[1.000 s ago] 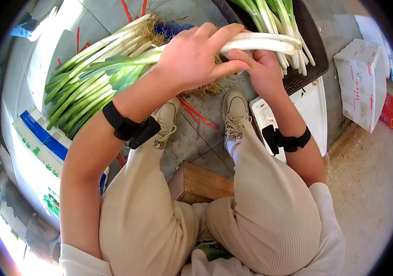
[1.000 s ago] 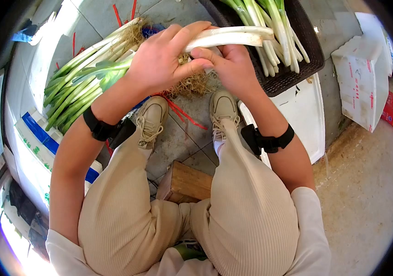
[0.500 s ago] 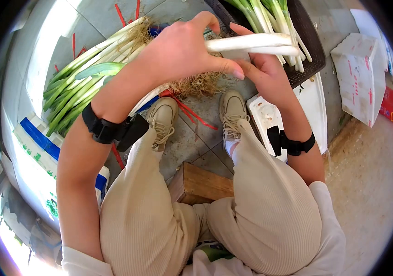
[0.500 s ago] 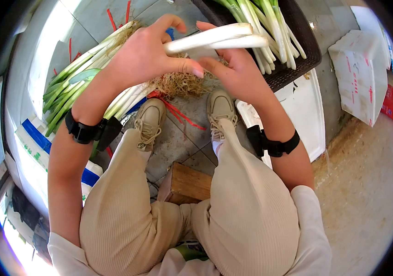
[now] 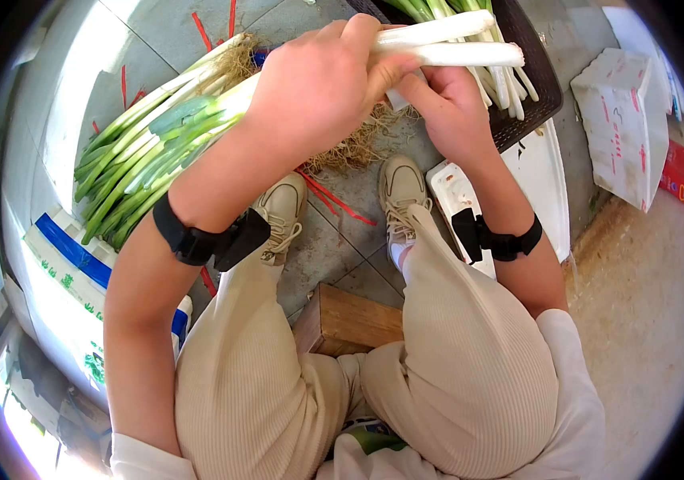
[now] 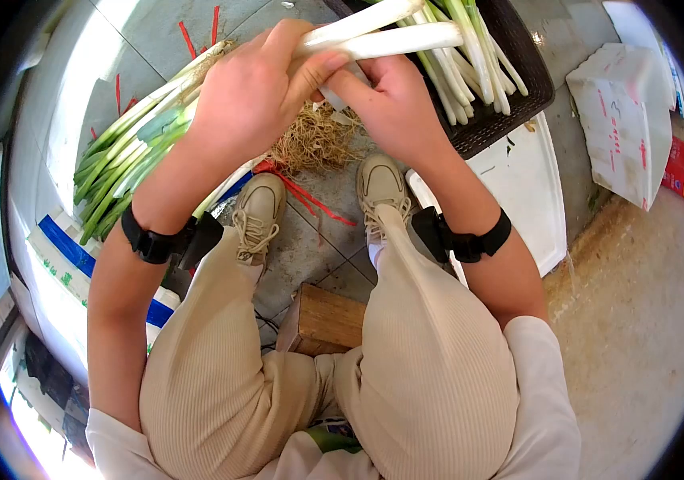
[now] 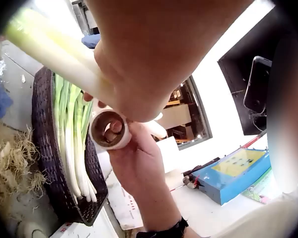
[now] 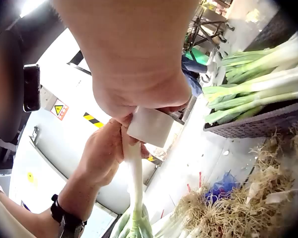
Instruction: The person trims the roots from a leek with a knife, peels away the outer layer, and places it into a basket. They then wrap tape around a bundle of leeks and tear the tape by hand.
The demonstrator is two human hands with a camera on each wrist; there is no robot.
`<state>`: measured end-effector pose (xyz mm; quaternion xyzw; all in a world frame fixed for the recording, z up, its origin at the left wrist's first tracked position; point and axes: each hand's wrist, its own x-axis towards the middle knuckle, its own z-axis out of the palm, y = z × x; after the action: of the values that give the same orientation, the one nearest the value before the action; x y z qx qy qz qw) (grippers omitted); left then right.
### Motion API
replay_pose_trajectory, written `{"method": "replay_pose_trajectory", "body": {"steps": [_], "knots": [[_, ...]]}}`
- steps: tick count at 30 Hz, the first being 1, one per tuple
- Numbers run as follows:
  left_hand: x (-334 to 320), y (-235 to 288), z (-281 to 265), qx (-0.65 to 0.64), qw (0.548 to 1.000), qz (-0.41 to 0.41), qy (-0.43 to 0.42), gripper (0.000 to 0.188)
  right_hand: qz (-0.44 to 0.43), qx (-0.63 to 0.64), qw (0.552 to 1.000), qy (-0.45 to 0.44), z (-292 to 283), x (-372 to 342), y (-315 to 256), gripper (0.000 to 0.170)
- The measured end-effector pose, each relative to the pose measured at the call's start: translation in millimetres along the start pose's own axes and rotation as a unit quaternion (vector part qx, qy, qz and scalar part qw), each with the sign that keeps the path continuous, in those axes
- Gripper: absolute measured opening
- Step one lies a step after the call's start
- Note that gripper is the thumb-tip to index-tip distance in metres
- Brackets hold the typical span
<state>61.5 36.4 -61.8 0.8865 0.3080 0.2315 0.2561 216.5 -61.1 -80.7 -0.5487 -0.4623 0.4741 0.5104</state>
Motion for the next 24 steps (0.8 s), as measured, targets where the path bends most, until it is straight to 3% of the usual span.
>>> {"method": "replay_pose_trajectory", "body": {"steps": [1, 2, 4, 8, 10, 14, 19, 23, 24], "knots": [[0.7, -1.9, 3.7, 0.02, 0.997, 0.038, 0.062, 0.057, -0.007, -0.003, 1.0, 0.009, 0.3, 0.1, -0.8, 0.034], [-0.4, -4.9, 4.9, 0.02, 0.997, 0.039, 0.063, 0.057, -0.008, -0.003, 1.0, 0.01, -0.1, 0.1, 0.9, 0.034], [3.3, -0.3, -7.2, 0.037, 0.999, 0.02, -0.012, 0.063, -0.076, -0.04, 0.996, -0.011, -0.5, 0.6, 4.5, 0.045], [11.0, -0.2, -20.5, 0.037, 0.998, -0.012, -0.058, 0.066, -0.069, 0.006, 0.996, -0.05, -0.9, -2.1, -2.3, 0.062], [14.3, 3.7, -27.1, -0.051, 0.98, -0.12, -0.152, 0.065, -0.052, 0.01, 0.994, -0.1, -4.5, -3.6, -3.1, 0.072], [8.4, -4.2, -16.4, -0.039, 0.982, -0.116, -0.142, 0.063, -0.002, 0.049, 0.994, -0.1, -5.2, -7.5, 1.8, 0.074], [4.2, -27.5, 11.7, 0.097, 0.995, 0.027, 0.022, 0.061, 0.052, 0.101, 0.992, -0.063, -5.6, -7.9, 6.6, 0.07], [17.4, -40.1, 12.8, 0.172, 0.985, -0.004, -0.032, 0.059, 0.104, 0.077, 0.99, -0.06, -8.3, -8.9, 2.0, 0.072], [29.1, -58.7, 12.8, 0.223, 0.97, -0.076, -0.056, 0.056, 0.133, 0.094, 0.984, -0.079, -7.7, -16.8, -9.0, 0.075]]}}
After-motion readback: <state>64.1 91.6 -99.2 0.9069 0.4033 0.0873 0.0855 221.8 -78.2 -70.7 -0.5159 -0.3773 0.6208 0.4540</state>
